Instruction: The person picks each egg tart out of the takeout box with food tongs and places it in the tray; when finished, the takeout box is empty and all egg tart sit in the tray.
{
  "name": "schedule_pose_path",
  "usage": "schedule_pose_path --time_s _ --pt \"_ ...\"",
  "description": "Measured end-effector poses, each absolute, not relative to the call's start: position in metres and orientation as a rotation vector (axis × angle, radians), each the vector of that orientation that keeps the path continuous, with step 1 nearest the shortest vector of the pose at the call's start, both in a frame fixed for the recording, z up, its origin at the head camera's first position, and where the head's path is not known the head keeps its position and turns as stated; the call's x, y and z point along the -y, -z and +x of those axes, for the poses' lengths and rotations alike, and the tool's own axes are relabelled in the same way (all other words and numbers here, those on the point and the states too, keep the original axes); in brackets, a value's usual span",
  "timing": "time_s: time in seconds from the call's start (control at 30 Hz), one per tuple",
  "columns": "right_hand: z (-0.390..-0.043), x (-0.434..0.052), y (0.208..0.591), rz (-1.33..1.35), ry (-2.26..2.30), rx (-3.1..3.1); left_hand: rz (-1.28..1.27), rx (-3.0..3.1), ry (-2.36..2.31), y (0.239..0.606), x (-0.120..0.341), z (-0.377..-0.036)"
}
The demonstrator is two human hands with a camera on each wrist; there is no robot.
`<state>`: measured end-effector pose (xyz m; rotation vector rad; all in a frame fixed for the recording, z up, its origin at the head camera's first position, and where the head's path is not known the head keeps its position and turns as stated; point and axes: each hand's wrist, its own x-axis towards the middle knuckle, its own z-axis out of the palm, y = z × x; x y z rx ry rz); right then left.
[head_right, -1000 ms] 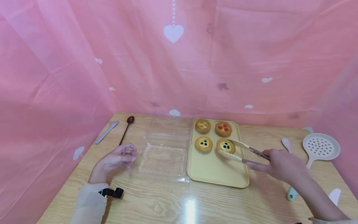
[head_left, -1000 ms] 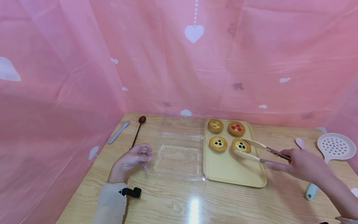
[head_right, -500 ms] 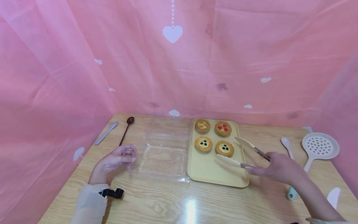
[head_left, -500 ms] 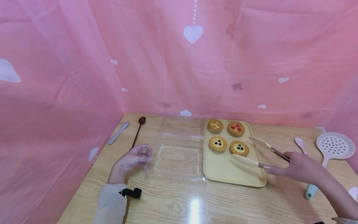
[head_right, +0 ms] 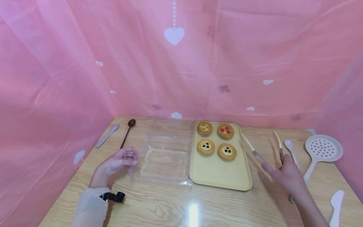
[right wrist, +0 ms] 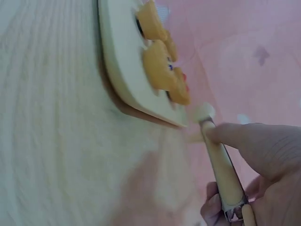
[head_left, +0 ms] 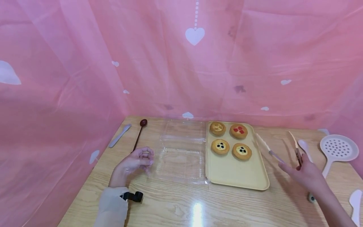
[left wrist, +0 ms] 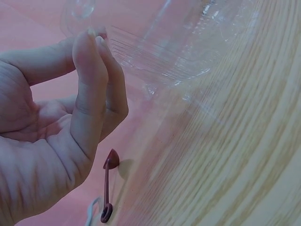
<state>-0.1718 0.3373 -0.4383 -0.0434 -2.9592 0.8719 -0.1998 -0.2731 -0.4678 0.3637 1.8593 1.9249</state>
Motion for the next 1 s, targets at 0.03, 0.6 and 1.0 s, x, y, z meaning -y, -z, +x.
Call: schedule_pose_path --time_s 0.03,0.6,1.0 --pt "-0.172 -0.336 0.444 -0.062 -0.889 2.931 0.365 -1.858 -1.923 0.468 0.273 -0.200" --pt "-0.166 -0.313 0.456 -0.179 -0.565 2.822 0.183 -2.072 -1.827 0.455 0.286 -0.199" --pt "-0.202 -0.274 0.382 0.120 -0.365 2.763 0.280 -3.085 -0.957 0.376 0.286 -0.225"
